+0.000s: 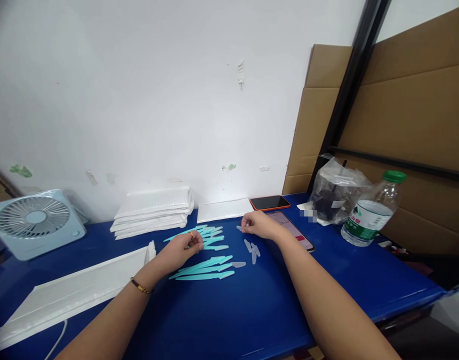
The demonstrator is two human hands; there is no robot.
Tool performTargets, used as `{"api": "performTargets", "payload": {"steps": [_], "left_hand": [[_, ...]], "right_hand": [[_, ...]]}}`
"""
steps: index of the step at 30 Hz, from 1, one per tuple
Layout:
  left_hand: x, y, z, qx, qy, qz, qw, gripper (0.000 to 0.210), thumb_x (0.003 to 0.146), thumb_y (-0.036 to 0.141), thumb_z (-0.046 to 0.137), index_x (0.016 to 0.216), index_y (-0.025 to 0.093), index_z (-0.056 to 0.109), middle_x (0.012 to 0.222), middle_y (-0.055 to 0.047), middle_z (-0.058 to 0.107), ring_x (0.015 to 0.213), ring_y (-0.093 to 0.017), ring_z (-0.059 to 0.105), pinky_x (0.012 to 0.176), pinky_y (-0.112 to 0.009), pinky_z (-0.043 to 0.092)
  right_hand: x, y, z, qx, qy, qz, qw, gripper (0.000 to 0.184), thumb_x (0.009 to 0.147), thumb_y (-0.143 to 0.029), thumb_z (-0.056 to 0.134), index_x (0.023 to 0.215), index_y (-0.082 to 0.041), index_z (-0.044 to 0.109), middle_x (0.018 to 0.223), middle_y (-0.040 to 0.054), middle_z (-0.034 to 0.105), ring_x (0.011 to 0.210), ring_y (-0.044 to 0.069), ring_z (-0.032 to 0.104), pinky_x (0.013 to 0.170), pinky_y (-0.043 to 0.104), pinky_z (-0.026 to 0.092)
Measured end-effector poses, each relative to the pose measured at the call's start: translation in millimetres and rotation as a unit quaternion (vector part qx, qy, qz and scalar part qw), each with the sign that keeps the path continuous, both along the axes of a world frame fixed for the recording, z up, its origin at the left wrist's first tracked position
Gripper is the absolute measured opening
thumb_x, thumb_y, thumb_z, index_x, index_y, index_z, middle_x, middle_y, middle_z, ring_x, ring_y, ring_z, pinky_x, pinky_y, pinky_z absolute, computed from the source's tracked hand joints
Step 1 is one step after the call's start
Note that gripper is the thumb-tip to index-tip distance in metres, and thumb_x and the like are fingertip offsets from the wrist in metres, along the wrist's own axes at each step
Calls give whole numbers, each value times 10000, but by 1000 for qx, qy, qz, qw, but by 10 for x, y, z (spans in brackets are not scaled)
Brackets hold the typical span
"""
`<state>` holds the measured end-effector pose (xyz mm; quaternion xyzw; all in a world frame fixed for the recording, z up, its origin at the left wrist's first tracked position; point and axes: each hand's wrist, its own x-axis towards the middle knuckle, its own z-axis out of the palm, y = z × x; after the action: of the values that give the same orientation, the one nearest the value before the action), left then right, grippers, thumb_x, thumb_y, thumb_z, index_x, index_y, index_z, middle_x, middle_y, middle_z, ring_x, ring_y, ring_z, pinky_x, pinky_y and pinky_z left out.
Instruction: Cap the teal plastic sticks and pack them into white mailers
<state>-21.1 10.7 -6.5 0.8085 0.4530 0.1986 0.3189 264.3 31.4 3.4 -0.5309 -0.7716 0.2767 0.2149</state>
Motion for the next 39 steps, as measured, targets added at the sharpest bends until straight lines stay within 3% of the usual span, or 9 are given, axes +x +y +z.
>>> {"api": "performTargets", "payload": {"steps": [6, 16, 21, 26, 31, 34, 39], "left_hand": [[15, 12, -8, 23, -32, 14, 999, 201, 820, 366, 396, 817, 192, 497, 670, 15, 578, 602, -123, 532, 576, -228, 392], [34, 24, -27, 11, -32, 12, 999, 195, 811, 355, 410, 814, 185, 505, 680, 8, 584, 603, -126, 533, 569, -227, 392], [85, 3, -24, 54, -6, 14, 998, 183, 822, 324, 398, 810, 192, 523, 699, 7, 593, 639, -131, 534, 593, -234, 384], [63, -10, 4, 137, 45, 78, 986, 217, 754, 339, 514, 924, 212, 561, 880, -18, 608, 835, -173, 543, 697, -259, 386], [28, -86, 33, 63, 115, 3, 991, 271, 668, 465, 592, 782, 221, 619, 793, -4, 608, 718, -166, 548, 572, -241, 358], [32, -101, 0, 6, 125, -29, 992, 234, 659, 435, 600, 726, 211, 621, 732, 2, 613, 662, -151, 543, 529, -228, 340], [36, -59, -42, 10, 84, 15, 996, 211, 734, 396, 514, 743, 201, 595, 680, 0, 599, 603, -137, 521, 501, -226, 320]], "right_hand": [[-195, -105, 109, -52, 159, 55, 984, 332, 671, -426, 639, 819, -129, 646, 650, 20, 598, 546, 103, 537, 524, 213, 410], [-325, -103, 2, -45, 176, 83, 980, 308, 652, -412, 668, 794, -140, 662, 635, 17, 605, 528, 100, 534, 514, 212, 425], [-508, -112, -51, -10, 139, 74, 988, 268, 680, -392, 641, 790, -149, 667, 574, 3, 583, 521, 108, 536, 502, 209, 410], [-384, -106, 27, 88, 0, -17, 996, 234, 692, -357, 616, 825, -173, 675, 655, 22, 638, 584, 125, 559, 547, 220, 402], [-150, -166, 146, -33, -193, -59, 979, 192, 566, -352, 700, 618, -171, 664, 628, 43, 650, 570, 164, 568, 490, 238, 359], [-172, -164, 88, -64, -192, -15, 979, 122, 573, -288, 687, 618, -178, 657, 614, 30, 644, 566, 158, 576, 482, 229, 359], [-263, -115, -33, -11, -94, 17, 995, 85, 649, -247, 629, 685, -172, 613, 649, 20, 627, 574, 140, 590, 493, 209, 386]]}}
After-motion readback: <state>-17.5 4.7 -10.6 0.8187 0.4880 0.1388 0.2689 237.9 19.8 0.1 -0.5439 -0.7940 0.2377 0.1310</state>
